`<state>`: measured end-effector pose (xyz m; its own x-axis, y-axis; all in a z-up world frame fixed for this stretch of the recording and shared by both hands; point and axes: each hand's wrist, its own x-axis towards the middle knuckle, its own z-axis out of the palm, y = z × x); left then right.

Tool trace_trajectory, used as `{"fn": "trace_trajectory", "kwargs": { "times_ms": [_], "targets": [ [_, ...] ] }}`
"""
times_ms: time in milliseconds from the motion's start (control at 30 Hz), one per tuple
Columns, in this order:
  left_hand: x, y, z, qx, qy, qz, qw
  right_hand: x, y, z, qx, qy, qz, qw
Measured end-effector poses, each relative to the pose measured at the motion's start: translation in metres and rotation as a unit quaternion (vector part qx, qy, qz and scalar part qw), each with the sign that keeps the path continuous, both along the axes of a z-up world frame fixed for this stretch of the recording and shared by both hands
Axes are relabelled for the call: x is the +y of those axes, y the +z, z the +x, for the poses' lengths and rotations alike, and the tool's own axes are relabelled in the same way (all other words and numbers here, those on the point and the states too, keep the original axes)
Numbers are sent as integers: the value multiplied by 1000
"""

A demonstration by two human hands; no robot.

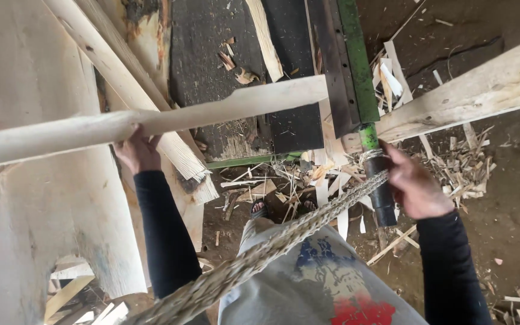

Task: Peeling thin layers of wood and organizing wood strips in a workshop.

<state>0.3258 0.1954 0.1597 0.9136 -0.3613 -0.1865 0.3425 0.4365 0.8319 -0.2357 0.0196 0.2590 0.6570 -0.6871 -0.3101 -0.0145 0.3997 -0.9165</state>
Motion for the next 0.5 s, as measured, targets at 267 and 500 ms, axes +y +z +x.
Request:
{"fn": "trace_trajectory", "kwargs": {
  "times_ms": [267,500],
  "targets": [
    [-37,-21,52,34,-44,-25,998,42,28,16,126,10,22,992],
    [-68,-45,63,43,-47,13,998,51,102,37,305,-17,-98,947]
  ]
}}
